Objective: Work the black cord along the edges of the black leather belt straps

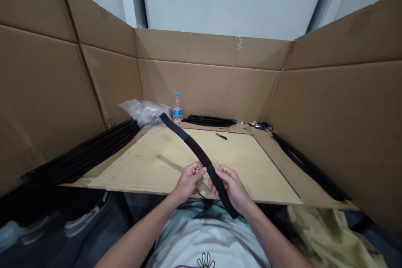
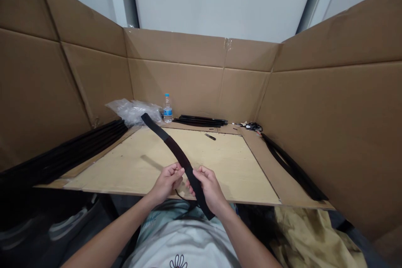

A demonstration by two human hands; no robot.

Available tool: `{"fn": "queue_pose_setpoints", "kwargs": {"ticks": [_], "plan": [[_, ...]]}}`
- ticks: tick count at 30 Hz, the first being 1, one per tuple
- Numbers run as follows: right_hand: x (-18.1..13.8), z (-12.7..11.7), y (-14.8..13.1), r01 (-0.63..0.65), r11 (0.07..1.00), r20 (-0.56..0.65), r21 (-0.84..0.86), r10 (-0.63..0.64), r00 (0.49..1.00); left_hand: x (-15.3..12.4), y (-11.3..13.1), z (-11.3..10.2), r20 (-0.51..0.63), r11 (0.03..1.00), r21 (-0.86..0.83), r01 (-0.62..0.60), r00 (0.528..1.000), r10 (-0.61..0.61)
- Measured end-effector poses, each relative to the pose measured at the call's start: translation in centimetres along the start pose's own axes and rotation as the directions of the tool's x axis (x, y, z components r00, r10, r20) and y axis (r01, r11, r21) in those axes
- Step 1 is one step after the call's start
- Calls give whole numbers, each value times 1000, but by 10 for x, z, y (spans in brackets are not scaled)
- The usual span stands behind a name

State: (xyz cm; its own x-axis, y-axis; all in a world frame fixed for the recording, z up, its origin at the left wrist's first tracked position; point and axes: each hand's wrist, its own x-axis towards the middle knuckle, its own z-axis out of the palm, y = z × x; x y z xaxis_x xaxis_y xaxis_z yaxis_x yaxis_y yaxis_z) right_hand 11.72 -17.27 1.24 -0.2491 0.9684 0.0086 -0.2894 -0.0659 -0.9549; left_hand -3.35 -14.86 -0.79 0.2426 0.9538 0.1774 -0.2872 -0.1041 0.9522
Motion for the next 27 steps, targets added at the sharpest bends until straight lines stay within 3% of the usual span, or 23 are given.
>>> {"fn": "queue_pose_setpoints", "kwargs": {"ticks": [5,17,23,27], "plan": [[-1,-3,-3,51,999,51,19,-52,997,6,-1,-5,-10,999,-39,7,1000,-7],[-2,-8,2,2,990,247,-142,33,968,5,-1,-9,86,995,-86,45,996,-38],[0,-6,0,88,983,173,-159,-60,983,6,-1,-9,39,993,-115,30,999,-26],[1,-3,-3,-13,998,76,-66,18,997,6,-2,-9,-28,993,-120,2,1000,-5]]}}
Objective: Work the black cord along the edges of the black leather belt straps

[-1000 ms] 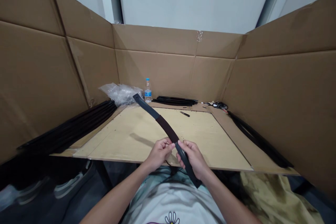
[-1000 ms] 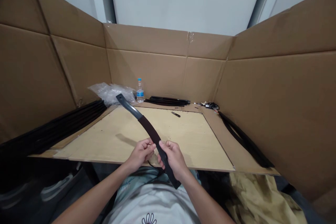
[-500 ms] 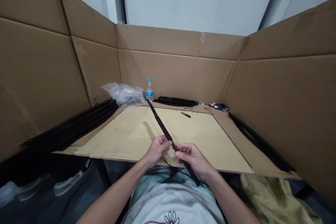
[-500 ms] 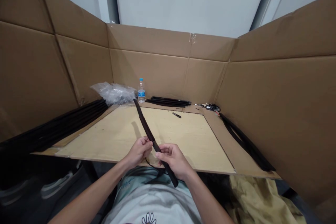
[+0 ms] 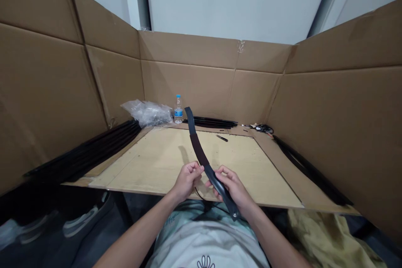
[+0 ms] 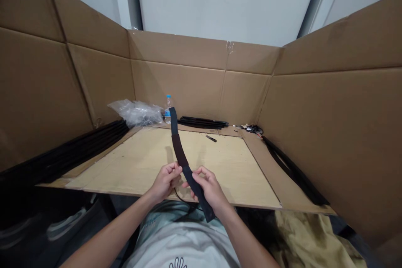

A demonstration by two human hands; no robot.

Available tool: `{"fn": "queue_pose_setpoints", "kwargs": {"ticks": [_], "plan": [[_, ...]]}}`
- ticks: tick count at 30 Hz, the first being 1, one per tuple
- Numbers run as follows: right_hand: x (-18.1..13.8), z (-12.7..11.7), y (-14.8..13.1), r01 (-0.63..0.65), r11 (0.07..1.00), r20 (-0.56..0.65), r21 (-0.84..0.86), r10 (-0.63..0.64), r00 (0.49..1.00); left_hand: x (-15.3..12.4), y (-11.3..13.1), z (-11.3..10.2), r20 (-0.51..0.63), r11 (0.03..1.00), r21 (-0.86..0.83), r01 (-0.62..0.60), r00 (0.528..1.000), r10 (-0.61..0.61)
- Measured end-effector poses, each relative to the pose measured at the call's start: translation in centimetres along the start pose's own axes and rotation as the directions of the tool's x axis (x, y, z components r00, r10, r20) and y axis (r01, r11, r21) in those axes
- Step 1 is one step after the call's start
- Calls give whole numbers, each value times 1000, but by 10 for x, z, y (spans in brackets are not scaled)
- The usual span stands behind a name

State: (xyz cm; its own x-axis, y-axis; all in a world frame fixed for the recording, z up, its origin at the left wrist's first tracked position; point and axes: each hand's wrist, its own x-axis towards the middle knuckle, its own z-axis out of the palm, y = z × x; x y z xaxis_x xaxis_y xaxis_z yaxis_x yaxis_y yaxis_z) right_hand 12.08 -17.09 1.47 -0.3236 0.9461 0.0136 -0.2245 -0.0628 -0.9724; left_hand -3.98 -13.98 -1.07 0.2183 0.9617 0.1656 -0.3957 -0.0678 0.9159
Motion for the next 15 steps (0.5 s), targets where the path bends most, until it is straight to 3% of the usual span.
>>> {"fn": "queue_pose_setpoints", "kwargs": {"ticks": [5,15], "plan": [[0,3,1,-16,996,-59,85,21,998,1,1,2,-35,1000,6,-15,999,15],[-4,9,12,10,998,-71,69,-5,997,0,3,3,-16,1000,2,-17,1000,17]]}}
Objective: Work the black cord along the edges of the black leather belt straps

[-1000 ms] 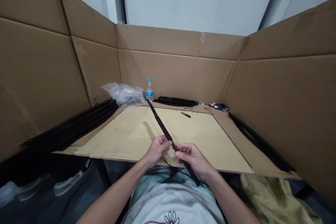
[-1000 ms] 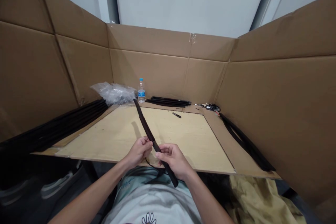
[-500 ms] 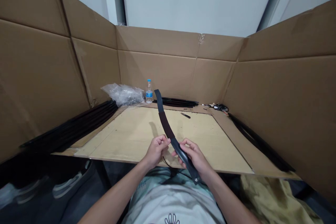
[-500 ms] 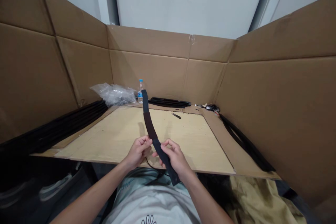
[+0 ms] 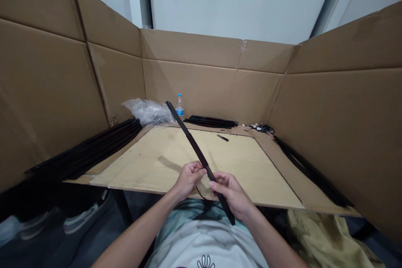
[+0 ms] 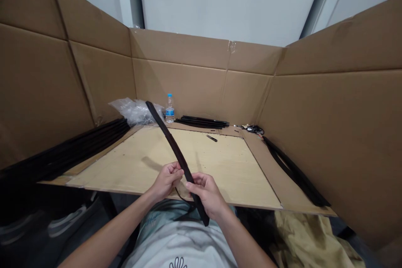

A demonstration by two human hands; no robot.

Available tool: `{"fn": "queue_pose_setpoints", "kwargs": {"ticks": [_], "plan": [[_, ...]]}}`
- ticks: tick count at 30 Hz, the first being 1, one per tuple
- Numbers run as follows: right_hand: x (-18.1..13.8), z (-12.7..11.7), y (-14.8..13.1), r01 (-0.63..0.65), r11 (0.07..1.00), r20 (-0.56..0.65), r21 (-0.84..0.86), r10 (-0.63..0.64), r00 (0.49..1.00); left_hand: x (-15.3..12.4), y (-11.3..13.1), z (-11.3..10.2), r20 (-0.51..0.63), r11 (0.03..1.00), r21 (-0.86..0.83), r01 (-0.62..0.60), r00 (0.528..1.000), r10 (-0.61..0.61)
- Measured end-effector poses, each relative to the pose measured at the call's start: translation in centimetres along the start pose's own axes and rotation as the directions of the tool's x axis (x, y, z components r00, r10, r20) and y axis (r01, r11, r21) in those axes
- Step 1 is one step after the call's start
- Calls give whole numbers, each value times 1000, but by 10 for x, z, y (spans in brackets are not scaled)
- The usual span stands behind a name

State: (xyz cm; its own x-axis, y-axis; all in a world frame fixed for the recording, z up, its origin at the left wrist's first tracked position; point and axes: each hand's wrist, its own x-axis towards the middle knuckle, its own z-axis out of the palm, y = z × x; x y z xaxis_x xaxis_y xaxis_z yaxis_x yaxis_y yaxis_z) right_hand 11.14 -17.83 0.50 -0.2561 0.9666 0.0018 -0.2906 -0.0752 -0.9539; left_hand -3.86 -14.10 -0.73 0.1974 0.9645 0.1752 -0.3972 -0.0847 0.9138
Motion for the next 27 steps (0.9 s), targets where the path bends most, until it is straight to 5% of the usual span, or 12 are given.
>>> {"fn": "queue_pose_setpoints", "kwargs": {"ticks": [13,27], "plan": [[0,0,-8,-33,990,-4,139,33,999,0,0,-1,-52,1000,-11,0,999,-1],[-2,-3,-5,-11,991,116,-130,26,993,-2,0,-2,15,999,3,45,999,-45]]}}
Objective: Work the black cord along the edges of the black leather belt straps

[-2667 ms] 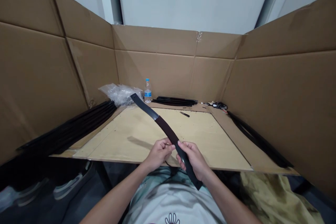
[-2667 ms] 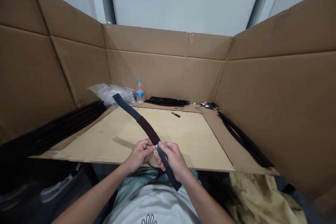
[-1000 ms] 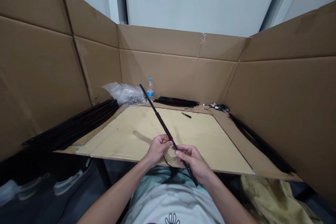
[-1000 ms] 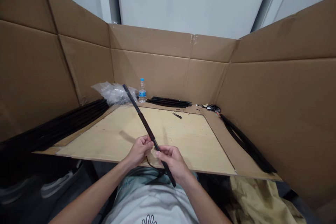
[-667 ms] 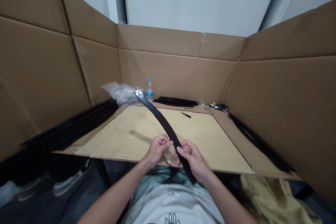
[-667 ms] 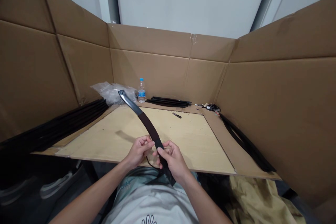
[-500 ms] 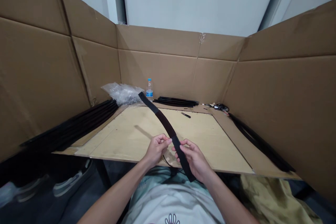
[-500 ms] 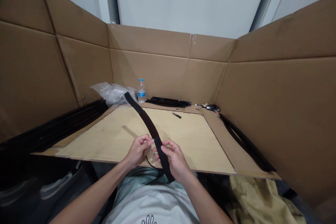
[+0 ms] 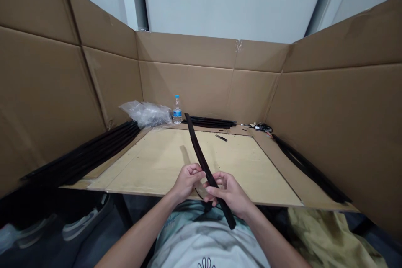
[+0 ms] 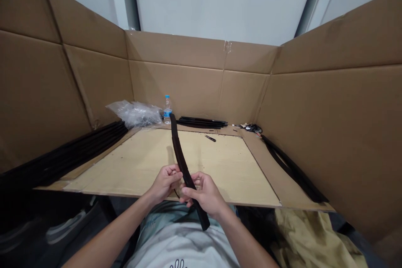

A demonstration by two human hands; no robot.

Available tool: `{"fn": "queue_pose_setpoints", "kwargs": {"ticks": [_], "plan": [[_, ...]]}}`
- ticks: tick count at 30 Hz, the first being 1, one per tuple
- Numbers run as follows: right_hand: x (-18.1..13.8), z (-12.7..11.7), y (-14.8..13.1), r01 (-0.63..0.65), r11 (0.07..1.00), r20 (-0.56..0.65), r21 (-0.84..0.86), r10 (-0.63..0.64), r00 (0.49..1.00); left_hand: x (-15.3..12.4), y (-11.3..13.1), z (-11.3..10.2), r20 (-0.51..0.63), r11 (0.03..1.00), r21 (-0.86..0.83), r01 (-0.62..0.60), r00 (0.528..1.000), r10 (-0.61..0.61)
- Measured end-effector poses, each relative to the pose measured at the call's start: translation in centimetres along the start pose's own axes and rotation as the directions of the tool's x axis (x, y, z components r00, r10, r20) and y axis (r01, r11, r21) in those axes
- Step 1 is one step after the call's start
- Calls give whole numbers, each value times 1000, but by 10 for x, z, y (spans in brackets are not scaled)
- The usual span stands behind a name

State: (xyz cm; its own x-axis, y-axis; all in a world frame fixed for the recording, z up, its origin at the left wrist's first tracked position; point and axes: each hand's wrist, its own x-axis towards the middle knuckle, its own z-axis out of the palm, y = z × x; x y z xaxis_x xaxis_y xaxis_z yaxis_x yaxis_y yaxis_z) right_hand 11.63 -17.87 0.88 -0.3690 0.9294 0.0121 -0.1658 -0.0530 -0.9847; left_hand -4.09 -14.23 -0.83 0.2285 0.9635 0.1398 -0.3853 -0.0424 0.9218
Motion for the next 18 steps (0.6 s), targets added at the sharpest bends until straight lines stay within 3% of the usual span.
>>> {"fn": "queue_pose_setpoints", "kwargs": {"ticks": [3,6,9,14,18], "plan": [[0,-1,0,-24,995,-44,-98,19,999,-1,0,0,3,1000,15,9,1000,-9],[2,-1,1,33,989,-90,-147,-46,995,-1,1,1,-5,1000,13,26,1000,-26],[3,1,-2,66,995,-140,-79,-77,987,0,2,2,-49,999,-12,31,998,-31],[2,3,-8,-4,990,-167,141,28,986,2,3,3,-102,999,-33,13,995,-16],[3,1,-3,-13,983,-193,181,49,980,3,2,4,-93,1000,-21,23,995,-24]]}}
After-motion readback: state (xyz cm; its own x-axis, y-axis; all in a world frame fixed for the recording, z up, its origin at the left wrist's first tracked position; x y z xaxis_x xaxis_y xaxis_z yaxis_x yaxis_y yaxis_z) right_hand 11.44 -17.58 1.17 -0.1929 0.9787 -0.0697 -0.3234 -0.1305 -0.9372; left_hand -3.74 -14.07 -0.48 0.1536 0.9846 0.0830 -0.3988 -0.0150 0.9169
